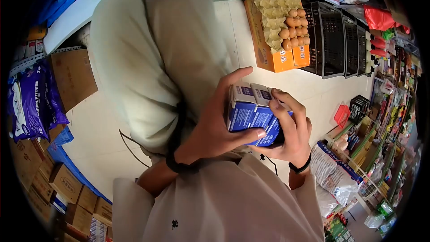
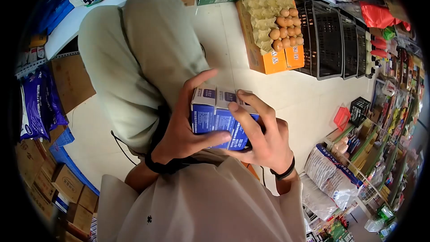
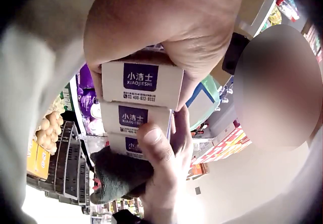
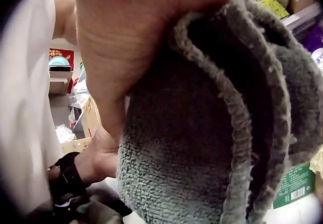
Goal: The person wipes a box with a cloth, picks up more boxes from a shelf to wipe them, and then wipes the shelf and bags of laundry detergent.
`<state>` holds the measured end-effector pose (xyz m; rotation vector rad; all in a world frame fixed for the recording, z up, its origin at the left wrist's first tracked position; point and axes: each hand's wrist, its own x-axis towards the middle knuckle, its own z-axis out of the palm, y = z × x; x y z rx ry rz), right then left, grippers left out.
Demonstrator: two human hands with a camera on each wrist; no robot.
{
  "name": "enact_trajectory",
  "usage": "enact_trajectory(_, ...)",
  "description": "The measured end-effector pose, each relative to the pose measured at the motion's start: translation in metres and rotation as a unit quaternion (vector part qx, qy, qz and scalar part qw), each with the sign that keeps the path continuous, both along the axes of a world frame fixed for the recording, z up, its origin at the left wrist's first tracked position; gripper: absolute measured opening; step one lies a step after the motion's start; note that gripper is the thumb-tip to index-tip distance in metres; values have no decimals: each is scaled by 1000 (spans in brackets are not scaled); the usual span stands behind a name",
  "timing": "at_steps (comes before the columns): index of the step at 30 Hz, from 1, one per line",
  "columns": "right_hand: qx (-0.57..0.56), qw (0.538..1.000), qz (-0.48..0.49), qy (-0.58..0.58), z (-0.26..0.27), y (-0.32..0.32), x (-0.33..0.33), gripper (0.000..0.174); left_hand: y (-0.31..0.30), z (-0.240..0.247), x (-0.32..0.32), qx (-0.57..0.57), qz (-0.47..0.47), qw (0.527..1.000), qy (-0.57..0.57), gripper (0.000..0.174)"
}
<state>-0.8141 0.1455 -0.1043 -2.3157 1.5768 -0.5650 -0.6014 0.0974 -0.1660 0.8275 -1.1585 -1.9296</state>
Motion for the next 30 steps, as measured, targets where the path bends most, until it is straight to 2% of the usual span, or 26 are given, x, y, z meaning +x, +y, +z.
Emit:
enact_trajectory(4,-6,1000,23,14,-2,-1,-2,91,1,-3,-1,-47,3,998,-29,107)
enact_trajectory(7,17,999,26,25,-2,-1,-3,99,3,-8,-1,-35,6,999,-33,108)
enact_trajectory(10,61,992,22,-113,-2,-6,-5,117,7,-12,2,-4,9,1000,-29,111)
enact_trajectory(13,126,947,-88,-284,-11,7,-4,137,6,-10,12,68,-15,997,22,106)
enact_trajectory(15,174,920,-156,-315,-10,11,-3,127,7,-11,15,46,0,999,23,111)
enact_trajectory(17,212,917,-147,-304,-7,9,-9,116,9,-11,16,28,25,999,31,115)
enact_trajectory(19,193,927,-108,-302,-10,7,-10,108,13,-8,13,16,58,997,48,118)
enact_trajectory(22,159,936,-87,-302,-6,3,-8,97,23,-5,12,47,53,996,57,121)
enact_trajectory(24,137,950,-75,-271,-2,4,-8,97,26,-9,18,-30,40,999,6,108)
enact_trajectory(26,155,950,-74,-260,7,3,-5,93,24,-9,20,-60,5,998,33,105)
enact_trajectory(27,167,953,-67,-245,12,2,-6,91,23,-7,21,-61,5,997,40,93)
enact_trajectory(30,162,959,-44,-230,16,0,-2,83,26,-5,23,-50,14,995,83,86)
